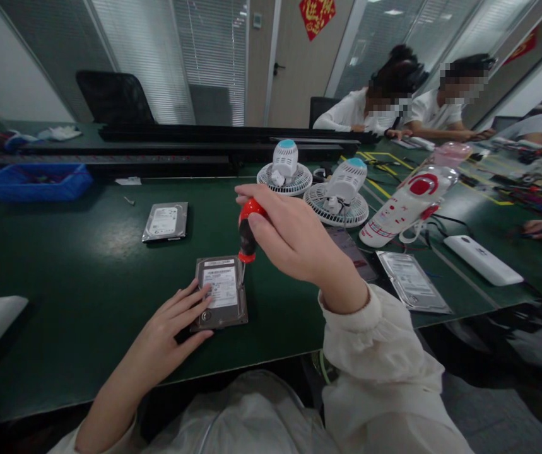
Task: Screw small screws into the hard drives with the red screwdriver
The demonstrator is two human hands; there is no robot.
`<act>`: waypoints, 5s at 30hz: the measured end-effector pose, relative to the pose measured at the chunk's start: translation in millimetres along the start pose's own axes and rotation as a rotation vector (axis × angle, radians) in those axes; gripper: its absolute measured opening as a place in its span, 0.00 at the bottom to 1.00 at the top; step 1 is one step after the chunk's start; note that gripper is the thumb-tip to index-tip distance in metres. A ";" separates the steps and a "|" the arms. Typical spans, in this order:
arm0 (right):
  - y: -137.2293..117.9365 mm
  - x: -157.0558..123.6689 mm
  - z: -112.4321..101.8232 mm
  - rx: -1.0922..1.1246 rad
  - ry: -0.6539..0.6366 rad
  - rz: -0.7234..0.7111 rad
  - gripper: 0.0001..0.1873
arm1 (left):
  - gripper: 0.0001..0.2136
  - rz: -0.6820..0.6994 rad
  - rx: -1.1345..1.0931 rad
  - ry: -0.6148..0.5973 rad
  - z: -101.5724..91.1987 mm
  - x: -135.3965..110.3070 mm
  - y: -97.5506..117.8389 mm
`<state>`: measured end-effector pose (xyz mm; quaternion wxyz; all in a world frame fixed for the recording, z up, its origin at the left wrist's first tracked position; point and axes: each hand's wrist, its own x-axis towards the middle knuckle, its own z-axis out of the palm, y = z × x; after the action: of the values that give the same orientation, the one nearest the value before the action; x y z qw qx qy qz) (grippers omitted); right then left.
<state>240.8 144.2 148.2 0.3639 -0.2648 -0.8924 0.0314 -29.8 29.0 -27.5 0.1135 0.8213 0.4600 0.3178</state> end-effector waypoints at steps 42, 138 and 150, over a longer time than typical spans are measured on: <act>-9.1 -2.4 -6.7 -0.186 0.013 0.001 0.15 | 0.28 -0.016 -0.017 -0.004 -0.4 -0.6 -0.1; -0.4 -2.7 24.8 0.078 0.213 -0.050 0.20 | 0.28 -0.017 -0.004 -0.002 1.7 -1.4 -0.8; -3.7 -6.2 22.1 0.145 0.206 -0.028 0.16 | 0.28 -0.016 0.001 -0.006 1.1 -1.2 -0.6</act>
<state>228.1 141.0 128.9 0.4721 -0.2271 -0.8494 0.0635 -29.9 28.5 -29.1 0.1171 0.8186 0.4662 0.3143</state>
